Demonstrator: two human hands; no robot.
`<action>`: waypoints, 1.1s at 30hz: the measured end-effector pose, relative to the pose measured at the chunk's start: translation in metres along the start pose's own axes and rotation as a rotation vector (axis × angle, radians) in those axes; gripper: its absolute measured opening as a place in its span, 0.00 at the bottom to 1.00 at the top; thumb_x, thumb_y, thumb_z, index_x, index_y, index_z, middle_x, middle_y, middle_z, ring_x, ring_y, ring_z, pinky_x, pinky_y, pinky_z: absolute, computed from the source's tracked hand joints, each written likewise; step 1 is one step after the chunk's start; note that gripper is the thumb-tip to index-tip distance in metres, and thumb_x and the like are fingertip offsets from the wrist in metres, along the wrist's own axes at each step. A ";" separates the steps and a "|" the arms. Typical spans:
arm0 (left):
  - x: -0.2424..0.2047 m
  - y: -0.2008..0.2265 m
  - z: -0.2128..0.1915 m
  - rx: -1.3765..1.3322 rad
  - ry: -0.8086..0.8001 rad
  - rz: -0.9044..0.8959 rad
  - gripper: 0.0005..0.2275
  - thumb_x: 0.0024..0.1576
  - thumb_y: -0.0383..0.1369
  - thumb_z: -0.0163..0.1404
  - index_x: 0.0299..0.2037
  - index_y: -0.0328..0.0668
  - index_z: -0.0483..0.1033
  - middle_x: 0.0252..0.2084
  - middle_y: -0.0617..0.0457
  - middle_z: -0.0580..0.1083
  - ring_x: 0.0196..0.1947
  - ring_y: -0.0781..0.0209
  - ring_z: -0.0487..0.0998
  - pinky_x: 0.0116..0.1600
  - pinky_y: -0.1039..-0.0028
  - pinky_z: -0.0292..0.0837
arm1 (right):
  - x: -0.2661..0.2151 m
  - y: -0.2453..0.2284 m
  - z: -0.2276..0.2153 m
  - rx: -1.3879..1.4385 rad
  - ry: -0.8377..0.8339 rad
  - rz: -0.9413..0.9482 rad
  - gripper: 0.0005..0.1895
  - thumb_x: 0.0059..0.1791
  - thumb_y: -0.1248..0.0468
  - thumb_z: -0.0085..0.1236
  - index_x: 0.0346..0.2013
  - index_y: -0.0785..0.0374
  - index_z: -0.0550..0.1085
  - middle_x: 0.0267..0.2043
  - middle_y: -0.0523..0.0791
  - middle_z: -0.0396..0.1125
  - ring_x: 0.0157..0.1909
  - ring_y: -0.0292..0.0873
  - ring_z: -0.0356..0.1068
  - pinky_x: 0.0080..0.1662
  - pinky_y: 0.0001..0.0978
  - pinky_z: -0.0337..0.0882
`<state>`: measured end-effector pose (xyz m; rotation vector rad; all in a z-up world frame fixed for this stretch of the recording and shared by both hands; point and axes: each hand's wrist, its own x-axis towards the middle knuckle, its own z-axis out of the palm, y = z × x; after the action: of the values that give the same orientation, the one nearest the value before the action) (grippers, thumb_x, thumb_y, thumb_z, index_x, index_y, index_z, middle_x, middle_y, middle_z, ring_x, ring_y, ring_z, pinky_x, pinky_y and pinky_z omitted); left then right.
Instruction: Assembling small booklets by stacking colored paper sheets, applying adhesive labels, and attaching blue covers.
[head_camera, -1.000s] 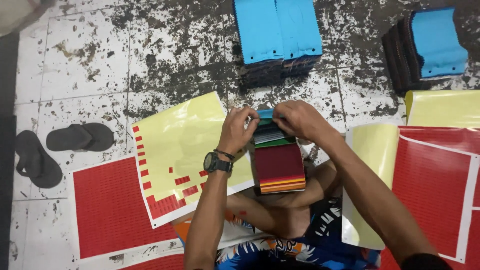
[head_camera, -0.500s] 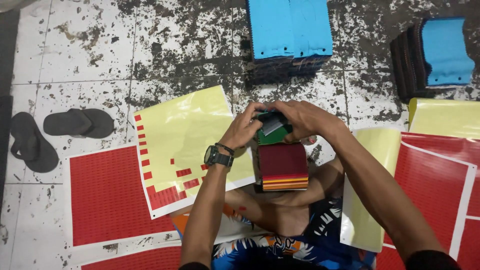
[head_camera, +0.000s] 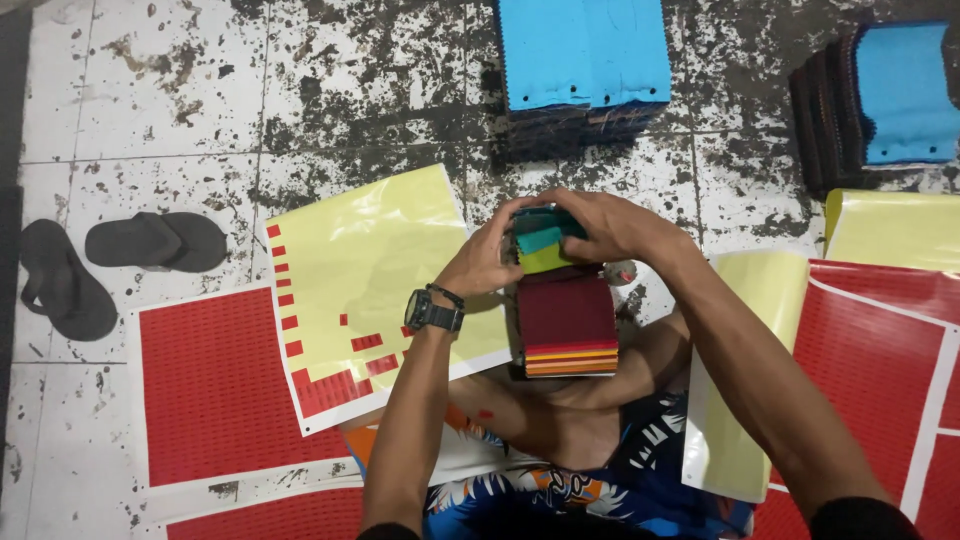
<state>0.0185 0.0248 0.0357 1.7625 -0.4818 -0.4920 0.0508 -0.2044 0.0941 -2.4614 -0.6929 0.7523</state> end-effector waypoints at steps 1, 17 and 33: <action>-0.001 0.001 0.000 -0.001 -0.001 -0.002 0.40 0.42 0.23 0.48 0.72 0.47 0.54 0.69 0.29 0.60 0.71 0.25 0.54 0.72 0.39 0.50 | -0.002 0.000 -0.001 0.002 -0.001 0.001 0.34 0.46 0.65 0.60 0.65 0.53 0.59 0.50 0.59 0.72 0.56 0.64 0.73 0.56 0.59 0.73; 0.005 -0.006 -0.001 0.074 0.005 -0.154 0.30 0.61 0.32 0.43 0.74 0.55 0.46 0.75 0.34 0.51 0.70 0.20 0.53 0.67 0.33 0.58 | -0.006 -0.021 -0.012 -0.086 -0.104 0.010 0.60 0.35 0.70 0.74 0.75 0.46 0.52 0.65 0.53 0.65 0.70 0.56 0.61 0.67 0.57 0.63; 0.012 -0.020 0.012 -0.058 0.224 -0.118 0.28 0.56 0.29 0.54 0.68 0.54 0.61 0.51 0.43 0.77 0.44 0.59 0.74 0.49 0.69 0.73 | 0.003 0.012 0.007 0.188 0.177 -0.028 0.29 0.49 0.64 0.59 0.66 0.54 0.68 0.48 0.55 0.76 0.56 0.62 0.72 0.59 0.58 0.69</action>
<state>0.0227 0.0135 0.0124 1.7708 -0.2053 -0.3806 0.0528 -0.2099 0.0811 -2.3075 -0.5626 0.5541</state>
